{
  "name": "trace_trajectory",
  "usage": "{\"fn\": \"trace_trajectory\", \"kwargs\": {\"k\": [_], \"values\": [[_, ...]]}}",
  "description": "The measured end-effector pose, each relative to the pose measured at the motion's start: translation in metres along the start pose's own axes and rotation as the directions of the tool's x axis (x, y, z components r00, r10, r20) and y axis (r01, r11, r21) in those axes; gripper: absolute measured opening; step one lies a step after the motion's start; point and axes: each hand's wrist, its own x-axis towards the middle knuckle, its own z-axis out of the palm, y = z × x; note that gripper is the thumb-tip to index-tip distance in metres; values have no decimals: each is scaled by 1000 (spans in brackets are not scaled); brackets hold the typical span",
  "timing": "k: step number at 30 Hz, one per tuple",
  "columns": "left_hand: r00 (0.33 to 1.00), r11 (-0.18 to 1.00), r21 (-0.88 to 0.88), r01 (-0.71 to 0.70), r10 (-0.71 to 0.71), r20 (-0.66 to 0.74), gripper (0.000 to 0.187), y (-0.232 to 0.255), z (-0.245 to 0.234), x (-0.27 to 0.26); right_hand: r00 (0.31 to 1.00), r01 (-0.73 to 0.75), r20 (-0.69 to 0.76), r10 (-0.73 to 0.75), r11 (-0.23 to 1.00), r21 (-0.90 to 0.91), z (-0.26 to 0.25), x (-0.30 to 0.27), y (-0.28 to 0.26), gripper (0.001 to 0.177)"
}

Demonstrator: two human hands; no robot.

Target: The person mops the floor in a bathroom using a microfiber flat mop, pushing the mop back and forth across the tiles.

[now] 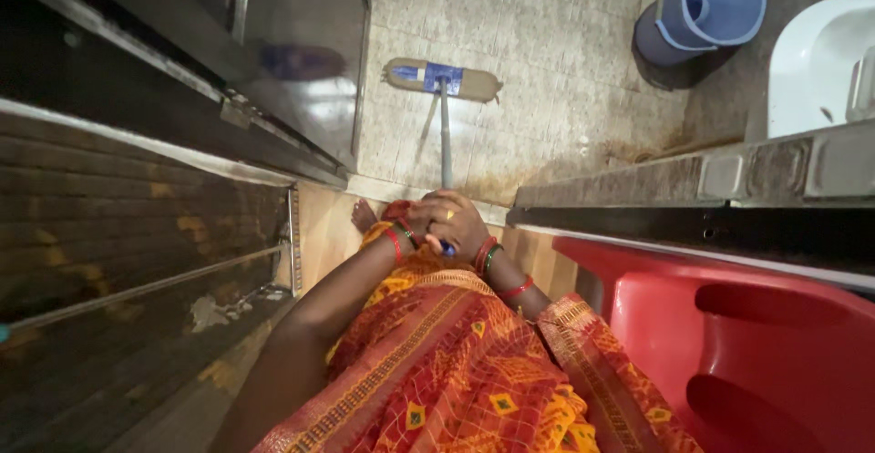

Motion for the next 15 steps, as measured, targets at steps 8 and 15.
{"fn": "trace_trajectory", "kwargs": {"k": [8,15], "values": [[918,834,401,-378,393,50,70,10,-40,30,876,-371,237,419,902,-223,46,-26,52,25],[869,766,428,-479,484,106,59,27,-8,19,917,-337,165,364,926,-173,25,-50,22,24]]}}
